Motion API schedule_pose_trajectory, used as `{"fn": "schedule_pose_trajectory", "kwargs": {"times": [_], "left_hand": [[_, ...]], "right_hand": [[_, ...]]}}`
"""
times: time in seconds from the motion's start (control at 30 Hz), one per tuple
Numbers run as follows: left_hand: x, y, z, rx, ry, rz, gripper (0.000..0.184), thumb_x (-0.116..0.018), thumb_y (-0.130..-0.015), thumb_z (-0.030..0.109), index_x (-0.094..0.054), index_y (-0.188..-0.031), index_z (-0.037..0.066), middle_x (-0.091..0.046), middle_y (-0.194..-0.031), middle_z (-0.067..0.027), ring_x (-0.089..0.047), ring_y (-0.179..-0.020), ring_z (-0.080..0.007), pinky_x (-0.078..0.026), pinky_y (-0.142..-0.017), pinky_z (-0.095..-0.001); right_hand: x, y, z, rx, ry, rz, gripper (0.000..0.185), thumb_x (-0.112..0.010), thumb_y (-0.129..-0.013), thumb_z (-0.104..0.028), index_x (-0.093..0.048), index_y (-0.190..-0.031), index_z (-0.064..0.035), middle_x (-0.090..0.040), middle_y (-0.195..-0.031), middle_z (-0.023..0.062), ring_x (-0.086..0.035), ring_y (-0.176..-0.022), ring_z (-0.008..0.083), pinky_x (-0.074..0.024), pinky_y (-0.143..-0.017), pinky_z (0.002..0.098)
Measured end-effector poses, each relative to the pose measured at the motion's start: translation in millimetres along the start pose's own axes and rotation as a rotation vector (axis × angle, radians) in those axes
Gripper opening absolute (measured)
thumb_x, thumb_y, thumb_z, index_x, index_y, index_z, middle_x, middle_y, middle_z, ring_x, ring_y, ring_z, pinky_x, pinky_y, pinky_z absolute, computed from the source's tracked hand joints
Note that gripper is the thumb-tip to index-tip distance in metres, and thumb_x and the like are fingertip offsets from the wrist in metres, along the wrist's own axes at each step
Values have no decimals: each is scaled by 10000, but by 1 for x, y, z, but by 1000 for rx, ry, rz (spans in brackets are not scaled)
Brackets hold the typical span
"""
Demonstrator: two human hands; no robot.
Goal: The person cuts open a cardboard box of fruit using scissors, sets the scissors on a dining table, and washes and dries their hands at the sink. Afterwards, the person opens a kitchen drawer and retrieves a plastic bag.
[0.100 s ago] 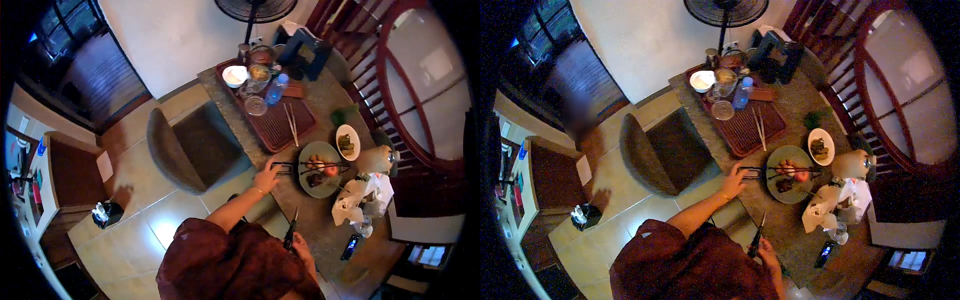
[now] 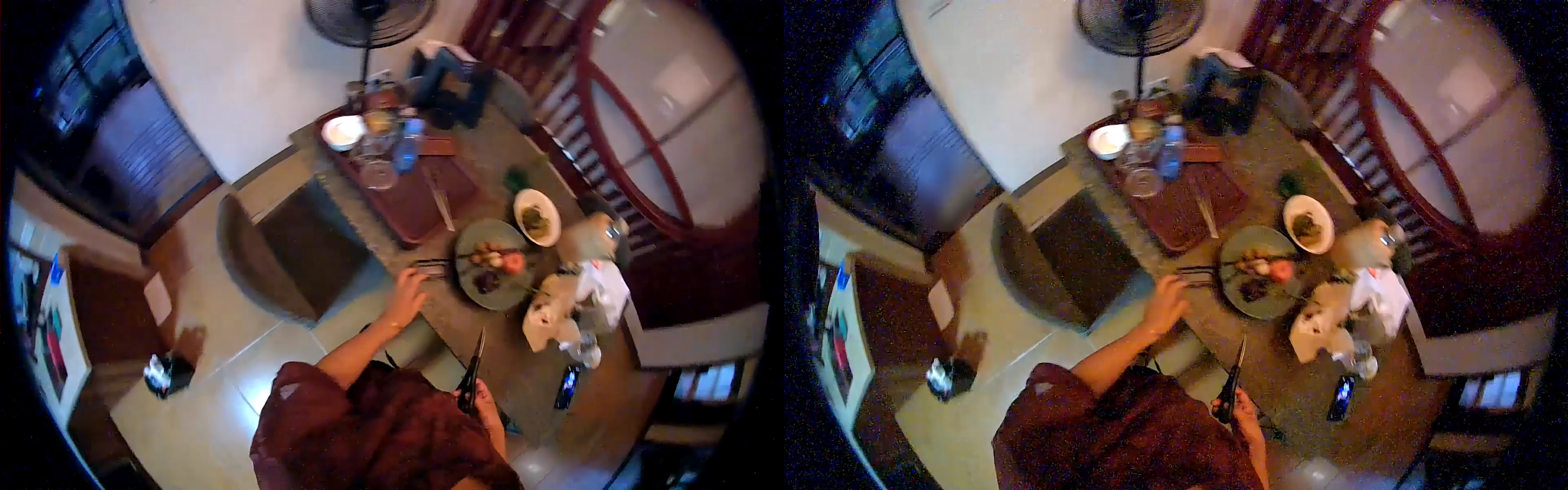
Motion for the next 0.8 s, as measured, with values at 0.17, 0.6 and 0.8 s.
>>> {"fn": "schedule_pose_trajectory", "kwargs": {"times": [0.17,0.6,0.8], "left_hand": [[-10,103,103,22,255,-105,264,-609,-847,120,-579,-1103,67,-542,-1119,-112,-570,-823,-233,-476,-752,-318],[-209,444,429,116,852,-1428,362,-477,-977,320,-532,-1217,55,-594,-1053,-40,-543,-820,-107,-450,-702,-245],[-299,571,473,596,526,-2176,498,-448,-975,404,-482,-1272,6,-590,-1138,-111,-568,-984,-200,-466,-859,-320]], "right_hand": [[4,151,-40,392,-383,96,518,-629,-886,-329,-442,-1262,-26,-572,-891,68,-547,-781,187,-440,-705,312],[115,435,179,842,-922,549,530,-377,-968,-524,-525,-1064,-25,-526,-863,65,-445,-757,151,-371,-707,263],[184,530,209,1087,-1015,662,631,-591,-853,-540,-425,-1317,-147,-489,-1245,-11,-498,-1064,199,-406,-878,359]]}}
Point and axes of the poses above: each hand's wrist, its own y-axis away from the middle knuckle, its own x-axis out of the back of the hand, z = x × y, the point moved 2 cm from there along -y, towards the middle knuckle
